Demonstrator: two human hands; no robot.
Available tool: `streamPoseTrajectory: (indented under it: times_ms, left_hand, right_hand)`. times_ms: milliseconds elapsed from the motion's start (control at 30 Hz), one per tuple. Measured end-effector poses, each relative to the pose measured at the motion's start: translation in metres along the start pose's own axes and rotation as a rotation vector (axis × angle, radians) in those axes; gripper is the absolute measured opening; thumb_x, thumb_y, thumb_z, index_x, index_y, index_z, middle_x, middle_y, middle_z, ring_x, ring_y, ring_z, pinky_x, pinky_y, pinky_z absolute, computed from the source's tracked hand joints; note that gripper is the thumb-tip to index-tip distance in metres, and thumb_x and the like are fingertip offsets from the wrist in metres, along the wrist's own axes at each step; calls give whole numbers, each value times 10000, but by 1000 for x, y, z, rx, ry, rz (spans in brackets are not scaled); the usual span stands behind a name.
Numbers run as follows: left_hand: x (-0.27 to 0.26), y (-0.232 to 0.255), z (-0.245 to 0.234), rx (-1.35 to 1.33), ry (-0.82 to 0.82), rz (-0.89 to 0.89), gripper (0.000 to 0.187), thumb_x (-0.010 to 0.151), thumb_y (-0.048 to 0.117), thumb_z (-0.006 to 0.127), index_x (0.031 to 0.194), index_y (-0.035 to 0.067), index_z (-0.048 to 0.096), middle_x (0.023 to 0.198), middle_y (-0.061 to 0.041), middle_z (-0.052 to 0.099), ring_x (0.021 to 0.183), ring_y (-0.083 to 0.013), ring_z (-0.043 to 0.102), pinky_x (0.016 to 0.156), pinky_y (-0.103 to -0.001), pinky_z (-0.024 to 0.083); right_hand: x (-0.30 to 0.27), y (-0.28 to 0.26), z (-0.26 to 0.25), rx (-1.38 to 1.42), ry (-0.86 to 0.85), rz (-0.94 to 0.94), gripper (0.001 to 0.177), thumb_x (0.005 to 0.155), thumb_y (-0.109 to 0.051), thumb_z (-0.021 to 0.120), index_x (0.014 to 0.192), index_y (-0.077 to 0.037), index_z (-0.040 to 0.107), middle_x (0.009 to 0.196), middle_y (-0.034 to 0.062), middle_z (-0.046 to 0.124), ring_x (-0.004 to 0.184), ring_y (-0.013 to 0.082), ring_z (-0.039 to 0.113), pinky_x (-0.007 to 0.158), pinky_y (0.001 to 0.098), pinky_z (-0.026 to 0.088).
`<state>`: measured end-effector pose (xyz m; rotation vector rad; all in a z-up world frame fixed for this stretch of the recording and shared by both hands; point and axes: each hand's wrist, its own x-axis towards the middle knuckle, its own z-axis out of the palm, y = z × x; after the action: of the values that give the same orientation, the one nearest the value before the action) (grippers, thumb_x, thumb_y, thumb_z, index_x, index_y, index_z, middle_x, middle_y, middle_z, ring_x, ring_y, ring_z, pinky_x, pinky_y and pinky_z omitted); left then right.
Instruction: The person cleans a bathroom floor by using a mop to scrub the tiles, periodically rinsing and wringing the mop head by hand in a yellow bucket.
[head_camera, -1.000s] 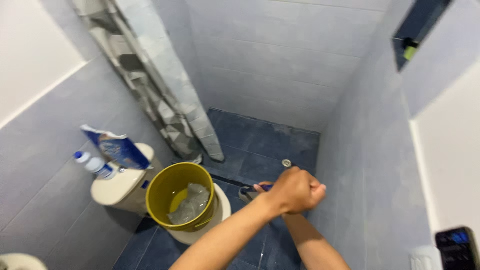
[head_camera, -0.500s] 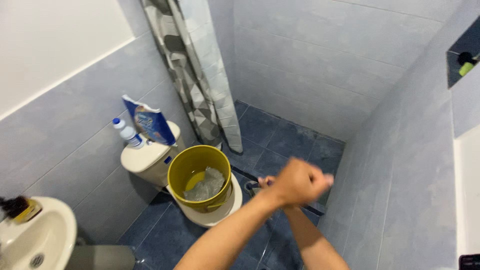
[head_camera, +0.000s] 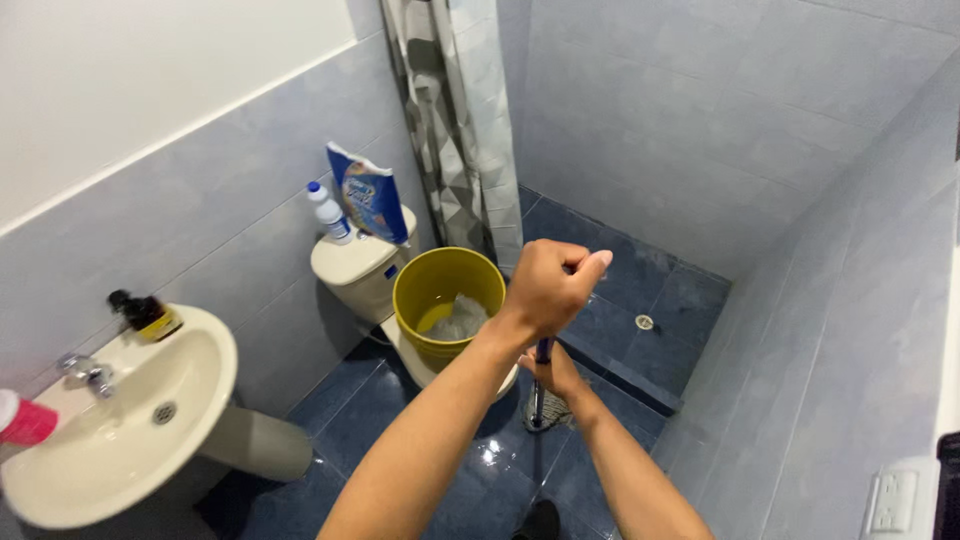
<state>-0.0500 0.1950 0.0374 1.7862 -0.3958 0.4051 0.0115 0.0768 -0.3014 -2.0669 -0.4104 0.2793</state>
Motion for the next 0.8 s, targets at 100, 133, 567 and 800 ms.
streamPoseTrajectory:
  times_ms: [100,133,567,800]
  left_hand:
    - [-39,11,-9,-49,-113,131,478,958,237,630,545,15,536,471,-31,437,449,-91,360,439,-330,284]
    - [-51,15,-9,-49,-113,132,478,958,237,630,545,15,536,471,-31,437,449,-91,360,439,-330,284]
    - [-134,48,-2,-14,56,77,418,980,196,642,623,-5,558,501,-32,439,467,-87,375,456,-310,327]
    - [-146,53,-12,-100,220,62,463,1009,222,616,600,17,543,504,-14,470,471,-92,407,455,-309,320]
  right_hand:
    - [-37,-15,12,41,14,-35,313,871,-208,770,761,-34,535,638,-24,478,618,111,441,554,342,403]
    - [-50,-17,18,68,32,-7,269,864,-216,777,860,-34,579,701,8,537,672,131,496,592,352,432]
    - [-129,-33,31,229,-130,-58,440,809,-223,809,1181,-110,603,1099,12,703,1048,135,649,908,335,520]
    - [-125,-23,29,153,-365,50,438,745,-214,875,635,-163,454,617,-57,465,605,89,447,576,298,362]
